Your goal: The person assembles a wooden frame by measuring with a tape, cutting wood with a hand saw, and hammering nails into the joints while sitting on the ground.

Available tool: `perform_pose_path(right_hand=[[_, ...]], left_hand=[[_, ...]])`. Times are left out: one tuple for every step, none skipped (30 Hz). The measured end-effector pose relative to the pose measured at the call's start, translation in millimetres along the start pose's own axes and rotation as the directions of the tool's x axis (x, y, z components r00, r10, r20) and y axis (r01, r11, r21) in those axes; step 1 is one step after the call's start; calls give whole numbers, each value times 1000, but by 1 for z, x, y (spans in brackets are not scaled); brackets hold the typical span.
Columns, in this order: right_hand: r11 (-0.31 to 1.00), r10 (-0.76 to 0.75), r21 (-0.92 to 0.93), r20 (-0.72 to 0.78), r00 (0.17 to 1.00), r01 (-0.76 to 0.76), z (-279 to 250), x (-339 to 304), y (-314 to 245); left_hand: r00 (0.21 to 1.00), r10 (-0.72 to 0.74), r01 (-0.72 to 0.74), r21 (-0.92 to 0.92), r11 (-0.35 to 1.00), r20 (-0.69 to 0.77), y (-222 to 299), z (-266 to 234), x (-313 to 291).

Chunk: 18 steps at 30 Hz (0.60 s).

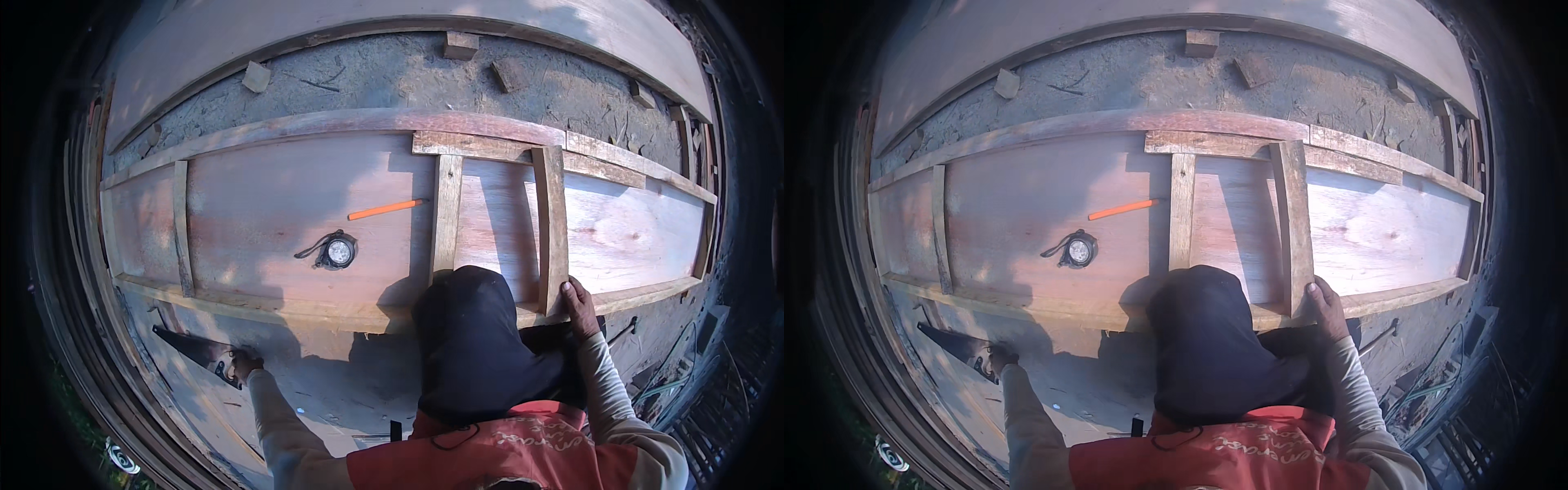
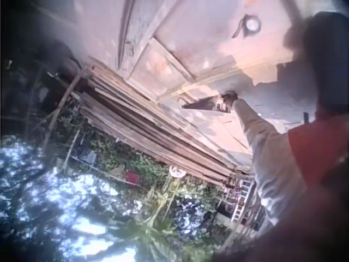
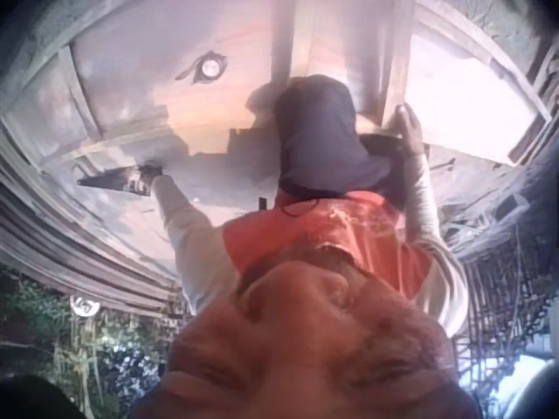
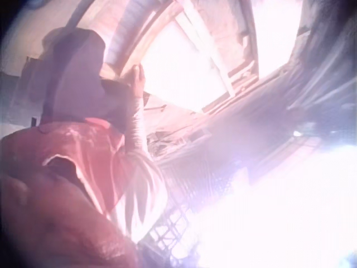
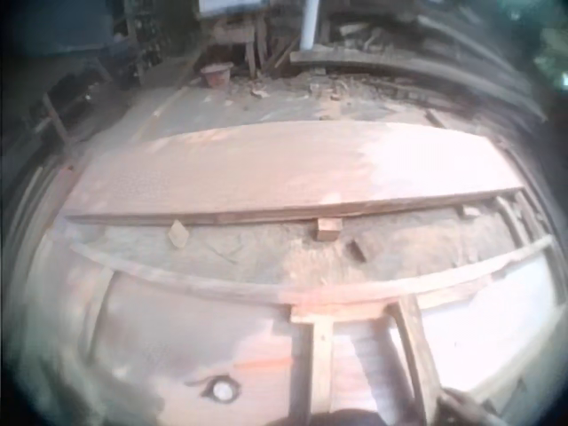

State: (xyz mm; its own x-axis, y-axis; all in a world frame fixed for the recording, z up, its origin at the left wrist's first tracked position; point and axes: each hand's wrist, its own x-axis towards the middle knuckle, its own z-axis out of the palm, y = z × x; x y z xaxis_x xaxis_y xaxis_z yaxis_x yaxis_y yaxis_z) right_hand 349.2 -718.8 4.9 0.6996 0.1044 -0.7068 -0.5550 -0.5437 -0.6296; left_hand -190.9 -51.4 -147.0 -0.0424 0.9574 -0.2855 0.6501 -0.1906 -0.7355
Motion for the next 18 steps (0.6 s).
perform_pose_path(right_hand=[[990,-34,-135,-14,999,31,-9,-4,0],[989,-31,-145,13,999,33,-2,3,1],[994,-49,-100,15,999,50,1,7,3],[992,-77,-96,12,997,78,0,10,7],[990,-105,-99,12,994,105,3,13,13],[987,-139,-85,-10,990,137,4,17,20],[983,-147,-119,-47,988,140,5,18,21],[982,-150,-120,-43,988,144,6,17,13],[982,-151,-116,-29,988,147,10,14,6],[965,-233,-143,-63,971,222,12,12,4],[940,-313,-174,-102,944,293,12,11,5],[868,-448,-319,-172,877,381,14,4,3],[866,-460,-316,-197,866,388,12,-8,-1],[866,-487,-247,-217,846,435,15,-24,-19],[862,-505,-196,-249,826,468,13,-39,-27],[870,-493,-162,-234,838,466,7,-47,-28],[865,-501,-97,-210,840,492,5,-55,-21],[855,-518,-45,-153,842,517,5,-73,-23]], left_hand=[[997,12,-11,-23,1000,77,51,-49,-54],[979,132,-148,96,984,155,24,-67,-46],[932,267,-313,174,934,243,11,-81,-43],[954,268,-291,189,938,137,15,-86,-52],[964,264,-266,198,943,36,14,-80,-67],[960,279,-274,191,942,5,20,-75,-83],[967,244,-238,76,968,-71,32,-78,-106],[969,200,-209,-50,977,-142,44,-82,-125],[968,143,-179,-172,969,-204,42,-86,-135],[961,141,-188,-184,965,-239,35,-83,-134],[918,107,-295,-476,828,-383,35,-84,-134],[872,40,-415,-691,592,-488,40,-106,-153],[958,49,-274,-850,450,-283,34,-142,-164],[932,-117,-315,-926,209,-343,18,-163,-165],[900,-262,-373,-927,-51,-348,11,-187,-175],[891,-261,-399,-914,-66,-370,3,-215,-189],[895,-378,-364,-878,-311,-237,-5,-273,-234],[888,-453,-338,-775,-535,-74,-18,-319,-276]])
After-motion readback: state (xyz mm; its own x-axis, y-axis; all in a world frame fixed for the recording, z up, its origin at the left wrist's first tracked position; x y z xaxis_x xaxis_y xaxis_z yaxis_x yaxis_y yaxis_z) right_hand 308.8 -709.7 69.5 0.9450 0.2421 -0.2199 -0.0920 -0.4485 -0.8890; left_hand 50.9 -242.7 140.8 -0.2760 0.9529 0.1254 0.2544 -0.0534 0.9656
